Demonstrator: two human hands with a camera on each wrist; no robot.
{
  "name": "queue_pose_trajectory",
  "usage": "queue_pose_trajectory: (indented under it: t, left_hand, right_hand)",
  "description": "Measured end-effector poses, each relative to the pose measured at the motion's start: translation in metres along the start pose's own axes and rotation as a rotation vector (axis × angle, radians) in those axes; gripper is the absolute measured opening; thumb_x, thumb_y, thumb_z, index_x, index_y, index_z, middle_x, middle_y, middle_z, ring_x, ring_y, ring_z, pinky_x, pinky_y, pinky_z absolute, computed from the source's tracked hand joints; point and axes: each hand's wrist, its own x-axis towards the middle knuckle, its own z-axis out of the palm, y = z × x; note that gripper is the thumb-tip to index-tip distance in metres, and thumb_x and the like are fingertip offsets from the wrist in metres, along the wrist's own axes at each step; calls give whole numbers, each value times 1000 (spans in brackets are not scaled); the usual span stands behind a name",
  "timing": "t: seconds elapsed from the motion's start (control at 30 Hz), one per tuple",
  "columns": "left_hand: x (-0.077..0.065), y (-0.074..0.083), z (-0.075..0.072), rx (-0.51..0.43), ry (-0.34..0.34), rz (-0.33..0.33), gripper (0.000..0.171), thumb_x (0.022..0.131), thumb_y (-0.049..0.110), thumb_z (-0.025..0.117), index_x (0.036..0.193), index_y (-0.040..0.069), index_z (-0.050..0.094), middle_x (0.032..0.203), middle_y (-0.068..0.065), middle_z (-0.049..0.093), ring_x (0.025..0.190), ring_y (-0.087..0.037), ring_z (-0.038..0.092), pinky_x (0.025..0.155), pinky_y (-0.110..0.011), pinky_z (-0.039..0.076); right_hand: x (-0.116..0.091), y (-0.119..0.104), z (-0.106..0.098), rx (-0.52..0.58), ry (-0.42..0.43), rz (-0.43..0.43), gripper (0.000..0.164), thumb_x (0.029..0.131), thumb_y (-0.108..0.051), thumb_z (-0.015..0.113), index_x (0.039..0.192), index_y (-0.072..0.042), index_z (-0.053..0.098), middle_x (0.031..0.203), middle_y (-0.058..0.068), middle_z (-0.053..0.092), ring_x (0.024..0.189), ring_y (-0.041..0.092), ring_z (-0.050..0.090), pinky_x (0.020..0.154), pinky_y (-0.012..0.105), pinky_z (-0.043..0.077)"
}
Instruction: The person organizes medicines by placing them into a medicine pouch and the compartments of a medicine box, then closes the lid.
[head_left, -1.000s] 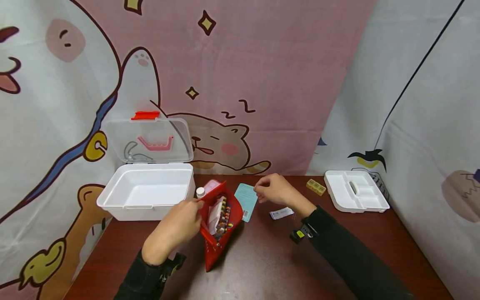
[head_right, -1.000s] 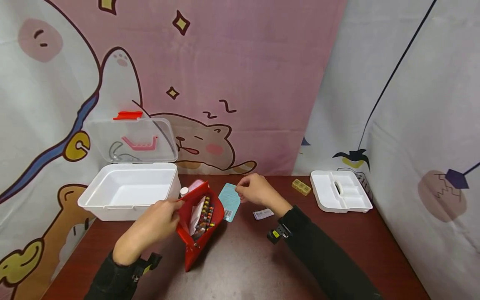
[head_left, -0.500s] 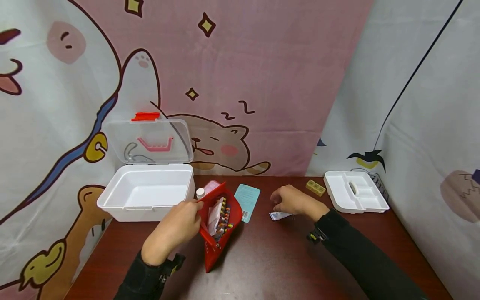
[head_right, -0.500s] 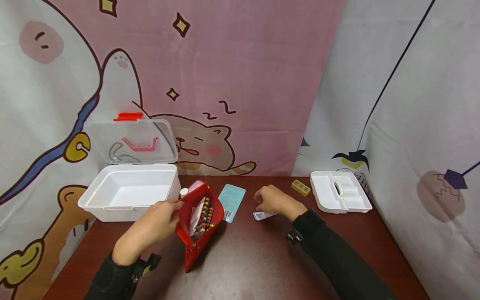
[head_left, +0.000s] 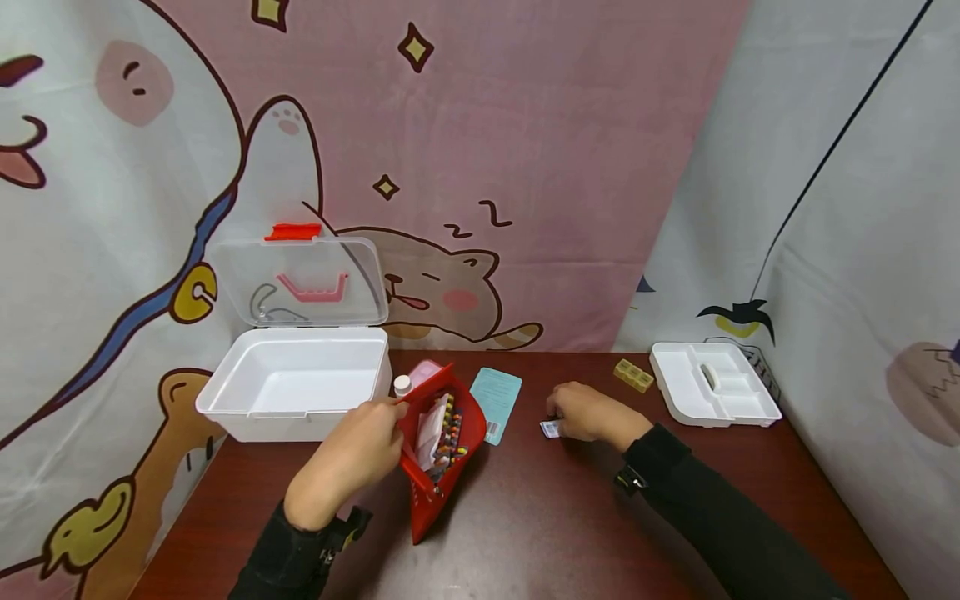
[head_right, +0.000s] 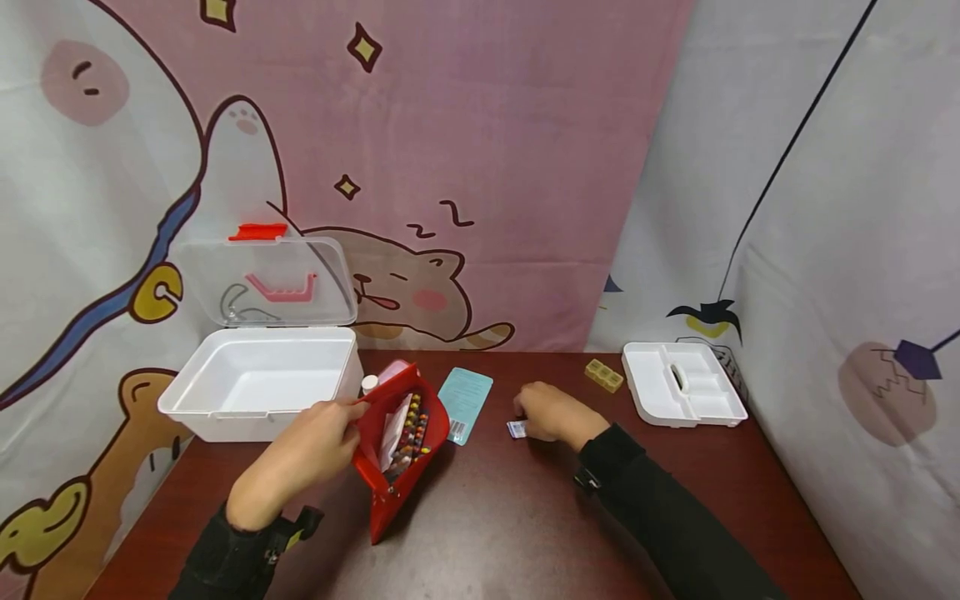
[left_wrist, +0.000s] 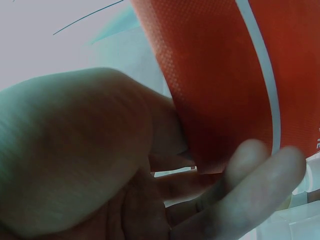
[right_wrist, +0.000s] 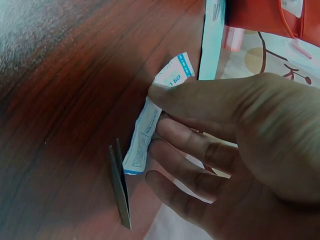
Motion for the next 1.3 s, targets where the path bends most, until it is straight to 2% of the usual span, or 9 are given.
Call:
queue_pose_trajectory:
  t: [0.27, 0.43, 0.63, 0.77, 0.87, 1.0, 1.1, 1.3]
  left_hand:
    - [0, 1, 0, 0, 0, 3, 22, 98, 0, 67, 118, 3, 78, 99, -9, 70, 75, -19, 56, 65, -33, 49]
    - [-1, 0, 2, 4, 4, 9, 21, 98, 1, 67, 117, 3, 78, 98, -8, 70, 75, -19, 56, 66, -34, 49]
    - [-1, 0, 3, 8, 2, 4, 21, 98, 1, 68, 117, 3, 78, 96, -7, 68, 75, -19, 55, 67, -34, 49]
    - [-1, 0, 3, 3, -1, -3, 19, 99, 1, 68, 115, 3, 78, 96, -7, 67, 74, -19, 56, 65, -33, 49]
    - [0, 1, 2, -5, -9, -13, 17, 99, 2, 69, 115, 3, 77, 96, -8, 67, 73, -19, 56, 63, -32, 49]
    - [1, 1, 2, -10, -17, -23, 19, 100, 3, 70, 117, 3, 78, 97, -8, 67, 74, -19, 57, 63, -31, 49]
    - [1, 1, 2, -7, -17, -21, 22, 100, 3, 69, 120, 2, 78, 99, -8, 68, 75, -19, 57, 64, -31, 49]
    - [1, 0, 2, 9, -11, -3, 22, 99, 2, 68, 119, 2, 78, 98, -9, 68, 75, -20, 56, 65, -33, 49]
  right_hand:
    - [2, 1, 2, 37, -5, 18, 16, 91, -3, 81, 107, -5, 78, 93, 4, 70, 84, 17, 57, 81, 37, 54]
    - [3, 0, 4, 73, -21, 45, 11, 90, -3, 82, 97, -10, 76, 86, 1, 65, 80, 16, 56, 75, 34, 51]
    - [2, -1, 4, 102, -10, 43, 18, 90, -2, 81, 89, -14, 69, 84, -1, 61, 79, 16, 54, 73, 33, 46]
    - [1, -2, 3, 109, 16, 29, 16, 92, -3, 81, 89, -15, 70, 82, -3, 62, 78, 15, 54, 73, 32, 47]
    - [1, -4, 2, 124, 27, 40, 8, 95, -4, 80, 96, -12, 77, 86, -1, 68, 79, 15, 56, 74, 33, 50]
    - [2, -8, -2, 159, 84, 110, 11, 99, -8, 77, 108, -8, 83, 98, 4, 76, 80, 16, 62, 74, 33, 55]
    - [2, -11, -8, 198, 150, 162, 13, 102, -12, 75, 110, -9, 85, 104, 7, 79, 82, 17, 65, 74, 34, 56]
    - [3, -23, -21, 278, 238, 159, 13, 104, -17, 74, 108, -11, 85, 101, 4, 80, 82, 15, 64, 74, 33, 54]
